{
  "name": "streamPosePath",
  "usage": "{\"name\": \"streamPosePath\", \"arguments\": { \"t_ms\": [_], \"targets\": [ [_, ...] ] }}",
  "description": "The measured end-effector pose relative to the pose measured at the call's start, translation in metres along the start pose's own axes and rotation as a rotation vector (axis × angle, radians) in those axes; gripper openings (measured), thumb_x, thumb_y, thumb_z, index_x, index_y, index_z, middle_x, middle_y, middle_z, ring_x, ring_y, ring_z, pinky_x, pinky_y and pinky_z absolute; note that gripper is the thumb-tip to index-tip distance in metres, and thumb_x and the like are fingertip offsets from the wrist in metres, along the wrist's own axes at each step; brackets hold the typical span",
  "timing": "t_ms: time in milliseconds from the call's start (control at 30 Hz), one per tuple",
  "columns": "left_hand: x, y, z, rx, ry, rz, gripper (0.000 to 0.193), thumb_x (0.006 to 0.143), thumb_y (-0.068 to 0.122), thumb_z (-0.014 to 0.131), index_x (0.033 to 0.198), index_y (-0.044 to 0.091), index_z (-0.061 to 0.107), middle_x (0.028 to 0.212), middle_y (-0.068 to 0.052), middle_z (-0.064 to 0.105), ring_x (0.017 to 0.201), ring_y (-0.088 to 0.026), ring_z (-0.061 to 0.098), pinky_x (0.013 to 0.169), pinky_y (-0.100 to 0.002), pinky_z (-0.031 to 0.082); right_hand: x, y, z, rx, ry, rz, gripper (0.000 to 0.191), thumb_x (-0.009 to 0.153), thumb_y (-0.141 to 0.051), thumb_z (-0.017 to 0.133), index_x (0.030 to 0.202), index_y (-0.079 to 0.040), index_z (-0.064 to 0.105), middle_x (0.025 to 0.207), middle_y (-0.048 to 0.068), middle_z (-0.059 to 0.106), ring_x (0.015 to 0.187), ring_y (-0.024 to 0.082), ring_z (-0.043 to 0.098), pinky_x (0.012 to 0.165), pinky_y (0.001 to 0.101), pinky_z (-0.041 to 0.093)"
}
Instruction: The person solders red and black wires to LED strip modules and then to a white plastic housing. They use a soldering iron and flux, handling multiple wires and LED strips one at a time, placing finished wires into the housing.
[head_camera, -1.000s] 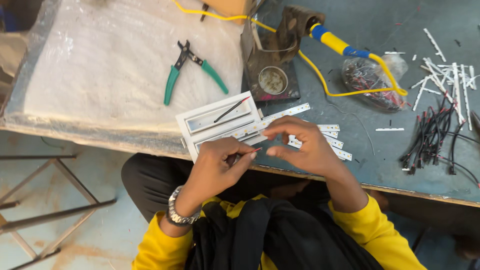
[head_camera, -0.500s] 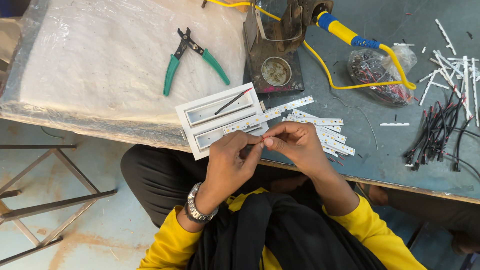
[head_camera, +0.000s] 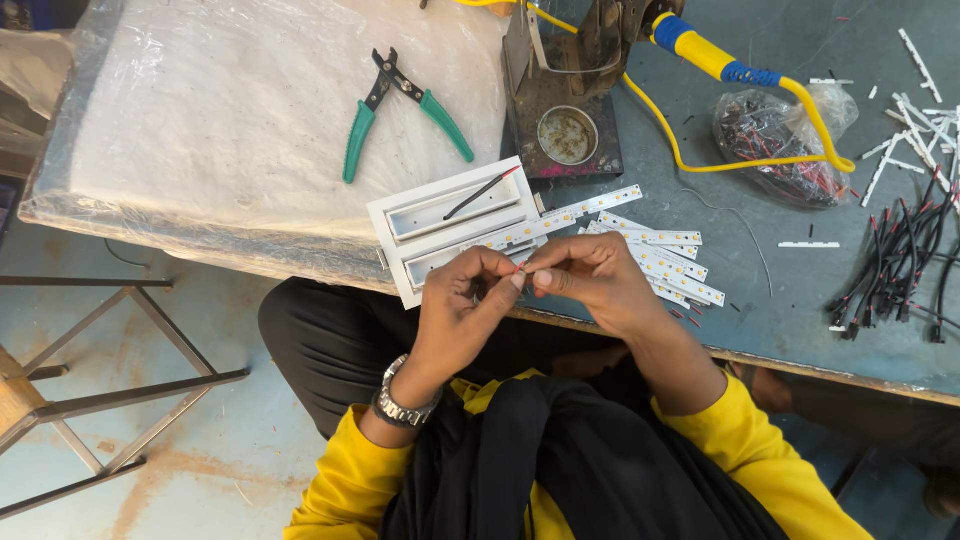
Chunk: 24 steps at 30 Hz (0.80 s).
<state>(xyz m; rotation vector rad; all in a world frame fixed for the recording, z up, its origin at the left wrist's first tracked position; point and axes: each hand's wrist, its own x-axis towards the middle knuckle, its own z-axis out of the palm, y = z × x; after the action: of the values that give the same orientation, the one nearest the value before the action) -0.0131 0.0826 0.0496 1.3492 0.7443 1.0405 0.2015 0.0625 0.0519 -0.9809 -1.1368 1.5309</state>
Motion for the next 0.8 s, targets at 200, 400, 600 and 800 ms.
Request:
{"name": "streamPosePath", "arguments": {
  "t_ms": [200, 400, 600, 800],
  "targets": [
    [-0.004, -0.003, -0.005, -0.015, -0.035, -0.043, 0.008, 0.096, 0.007, 0.072, 0.099, -0.001, 0.07, 0.082, 0.003, 0.068, 0.071, -0.001, 0.056, 0.063, -0.019, 0.046, 0.006, -0.02, -0.009, -0.218, -0.061, 0.032, 0.015, 0.092, -0.006, 0.075, 0.105, 0.003, 0.076, 0.1, 0.008, 0.077, 0.092, 0.013, 0.07, 0.085, 0.0282, 0.058],
    [-0.005, 0.001, -0.001, -0.001, -0.013, -0.044, 0.008, 0.092, 0.005, 0.076, 0.095, -0.002, 0.075, 0.078, -0.001, 0.072, 0.07, -0.003, 0.061, 0.064, -0.02, 0.051, 0.041, -0.083, -0.053, -1.015, 0.186, -0.237, 0.055, 0.086, -0.015, 0.081, 0.136, -0.006, 0.061, 0.129, 0.013, 0.07, 0.112, 0.022, 0.066, 0.087, 0.0335, 0.054],
    [0.0, 0.004, 0.001, -0.057, -0.021, -0.068, 0.012, 0.09, 0.004, 0.076, 0.099, -0.002, 0.078, 0.088, -0.006, 0.077, 0.077, -0.008, 0.067, 0.069, -0.023, 0.054, 0.068, -0.07, -0.055, -1.356, 0.141, -0.089, 0.103, 0.075, -0.029, 0.091, 0.158, -0.019, 0.031, 0.141, 0.02, 0.055, 0.131, 0.038, 0.048, 0.109, 0.0493, 0.04],
    [0.002, 0.014, -0.003, 0.014, -0.086, 0.075, 0.014, 0.091, 0.006, 0.075, 0.103, -0.002, 0.078, 0.099, -0.009, 0.079, 0.09, -0.014, 0.072, 0.08, -0.026, 0.057, 0.066, -0.053, -0.057, -1.309, 0.266, -0.078, 0.109, 0.074, -0.032, 0.09, 0.159, -0.019, 0.023, 0.143, 0.016, 0.06, 0.135, 0.038, 0.047, 0.112, 0.0496, 0.038]
  ]
}}
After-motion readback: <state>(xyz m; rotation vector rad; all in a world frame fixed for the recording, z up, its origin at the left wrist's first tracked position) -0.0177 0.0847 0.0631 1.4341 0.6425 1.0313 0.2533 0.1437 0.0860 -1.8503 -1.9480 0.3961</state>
